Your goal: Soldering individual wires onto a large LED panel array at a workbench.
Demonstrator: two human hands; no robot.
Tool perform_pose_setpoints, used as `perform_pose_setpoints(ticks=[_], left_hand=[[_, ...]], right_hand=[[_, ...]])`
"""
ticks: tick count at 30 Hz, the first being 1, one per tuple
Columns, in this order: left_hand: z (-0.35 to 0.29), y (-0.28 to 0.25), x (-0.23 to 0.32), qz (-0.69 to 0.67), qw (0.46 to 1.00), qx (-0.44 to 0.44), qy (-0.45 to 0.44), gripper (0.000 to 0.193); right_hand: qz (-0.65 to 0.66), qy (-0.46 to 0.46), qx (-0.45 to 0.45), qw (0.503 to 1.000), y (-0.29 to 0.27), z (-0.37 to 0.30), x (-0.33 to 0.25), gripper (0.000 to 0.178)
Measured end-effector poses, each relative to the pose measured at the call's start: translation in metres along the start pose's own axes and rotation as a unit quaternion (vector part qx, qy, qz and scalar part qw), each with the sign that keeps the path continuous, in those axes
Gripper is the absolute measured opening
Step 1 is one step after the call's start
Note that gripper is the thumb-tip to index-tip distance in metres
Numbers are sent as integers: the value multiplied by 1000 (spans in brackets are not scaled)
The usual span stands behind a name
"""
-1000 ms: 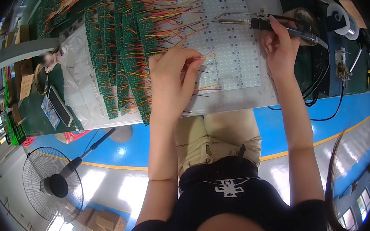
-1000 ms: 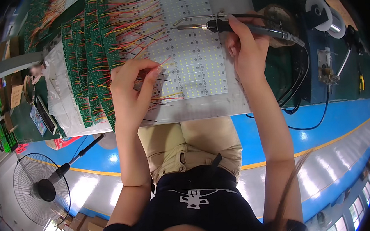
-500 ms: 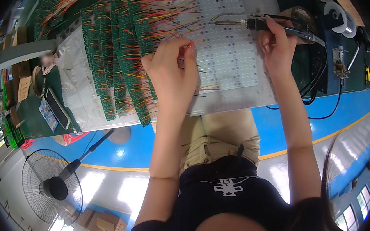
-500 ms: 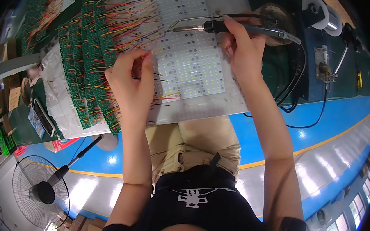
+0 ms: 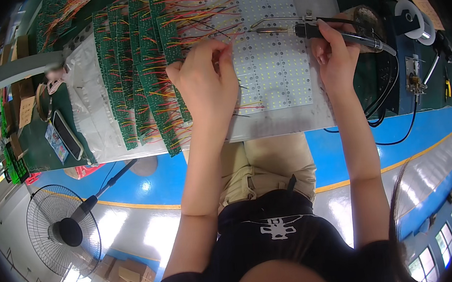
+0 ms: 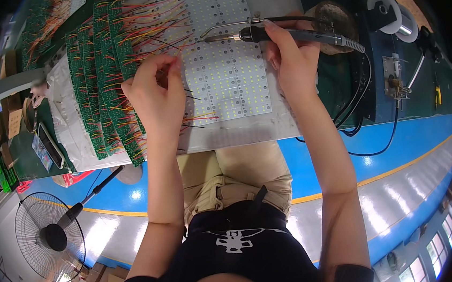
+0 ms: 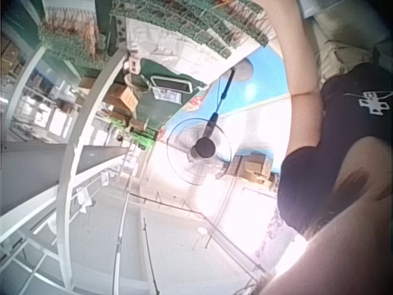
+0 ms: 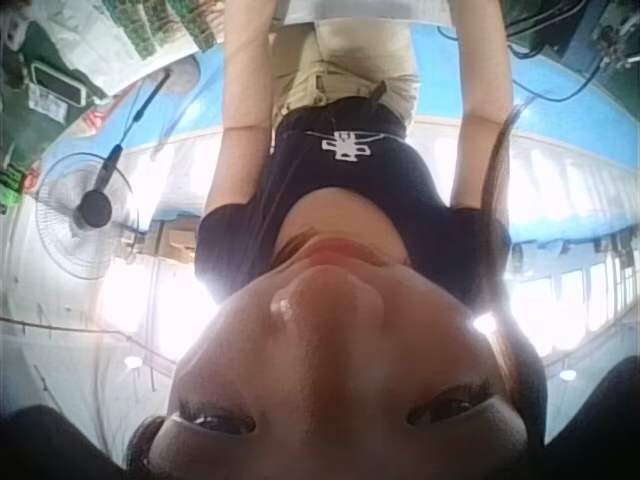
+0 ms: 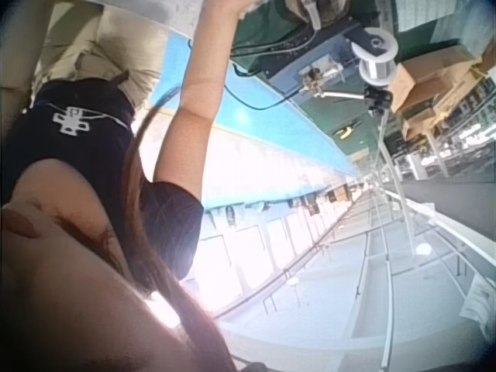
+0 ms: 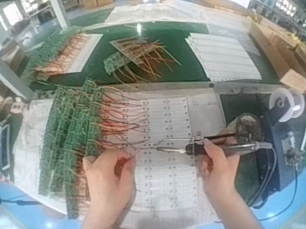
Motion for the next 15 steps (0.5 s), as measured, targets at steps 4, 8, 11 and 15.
perform_pose_setpoints(ticks=[4, 8, 11, 15], left_hand=[[1, 5, -3, -1, 1000, -3, -8, 5], [1, 3, 1, 28, 1000, 10, 10, 5], [1, 4, 0, 26, 1000, 7, 1, 5], [1, 4, -2, 38, 999, 29, 12, 6]], right_hand=[[-9, -1, 3, 1000, 1, -1, 0, 15], [-12, 1, 2, 1000, 1, -1, 1, 15], [-9, 1, 0, 1000, 2, -1, 1, 15], [-12, 3, 4, 1000, 4, -2, -1, 14]])
Point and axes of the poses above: each hand's wrist, its own z-axis towards the middle knuckle, its own y-axis out of the palm, x = y × z, the point moved 7 cm from there along z, towards the middle knuckle, and after that the axes turned 4 degrees about y, right-handed, at the moved point
